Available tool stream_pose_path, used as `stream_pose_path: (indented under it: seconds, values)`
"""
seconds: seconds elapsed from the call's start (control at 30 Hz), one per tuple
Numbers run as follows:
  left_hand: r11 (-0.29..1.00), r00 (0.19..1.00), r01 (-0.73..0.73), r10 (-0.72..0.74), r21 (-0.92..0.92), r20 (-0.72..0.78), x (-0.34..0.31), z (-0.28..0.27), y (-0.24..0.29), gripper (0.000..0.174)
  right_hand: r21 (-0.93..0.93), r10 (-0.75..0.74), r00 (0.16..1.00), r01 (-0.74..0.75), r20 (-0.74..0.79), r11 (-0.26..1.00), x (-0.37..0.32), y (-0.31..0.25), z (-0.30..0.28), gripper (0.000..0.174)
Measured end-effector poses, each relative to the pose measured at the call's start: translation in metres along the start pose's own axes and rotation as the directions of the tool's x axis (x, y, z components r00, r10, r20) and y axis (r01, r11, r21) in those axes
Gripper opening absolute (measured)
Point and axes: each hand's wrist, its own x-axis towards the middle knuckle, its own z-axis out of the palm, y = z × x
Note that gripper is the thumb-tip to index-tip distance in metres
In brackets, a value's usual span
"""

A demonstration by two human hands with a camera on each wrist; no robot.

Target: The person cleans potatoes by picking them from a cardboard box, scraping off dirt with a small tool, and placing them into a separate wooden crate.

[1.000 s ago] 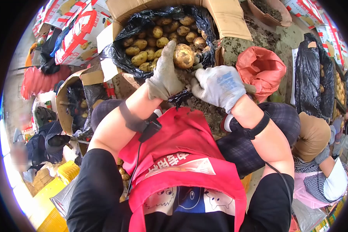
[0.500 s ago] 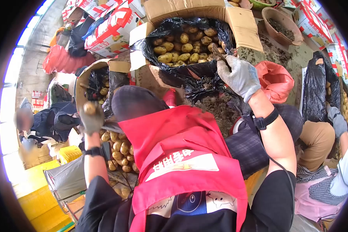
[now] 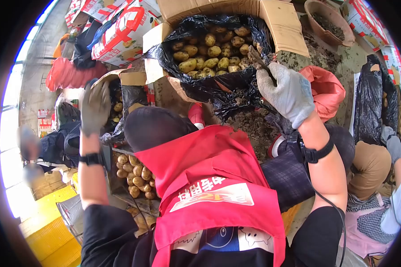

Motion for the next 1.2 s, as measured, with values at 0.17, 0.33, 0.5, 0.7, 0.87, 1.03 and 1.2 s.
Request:
stream_pose_path:
  seconds: [0.17, 0.33, 0.5, 0.7, 0.87, 1.03, 1.2]
  values:
    - [-0.657, 0.862, 0.492, 0.277, -0.571, 0.425, 0.231, -0.016, 0.046, 0.046, -0.056, 0.073, 0.996, -0.070, 0.055, 0.996, 0.007, 0.006, -0.004, 0.030]
    - [-0.008, 0.575, 0.811, 0.190, -0.585, 0.796, 0.369, 0.069, 0.181, 0.080, -0.051, 0.162, 0.979, -0.157, 0.121, 0.986, 0.021, 0.022, -0.004, 0.029]
    - [0.332, 0.589, 0.770, -0.042, -0.545, 0.807, 0.429, 0.155, 0.254, 0.098, 0.008, 0.191, 0.960, -0.197, 0.207, 0.980, 0.041, 0.036, -0.004, 0.022]
    - [0.016, 0.612, 0.790, -0.086, -0.613, 0.786, 0.409, 0.172, 0.260, 0.086, 0.020, 0.179, 0.955, -0.189, 0.237, 0.982, 0.044, 0.038, -0.001, 0.024]
    - [-0.563, 0.934, 0.353, 0.168, -0.747, 0.315, 0.357, 0.026, 0.225, 0.070, -0.036, 0.162, 0.982, -0.159, 0.101, 0.987, 0.037, 0.029, 0.004, 0.029]
    - [-0.227, 0.993, 0.084, 0.098, -0.970, 0.063, 0.300, -0.089, 0.223, 0.065, -0.031, 0.142, 0.987, -0.140, 0.080, 0.990, 0.031, 0.020, 0.005, 0.029]
    - [-0.415, 0.993, 0.066, -0.057, -0.908, 0.098, 0.259, -0.118, 0.263, 0.061, -0.114, 0.134, 0.976, -0.116, 0.170, 0.987, 0.016, 0.014, 0.008, 0.035]
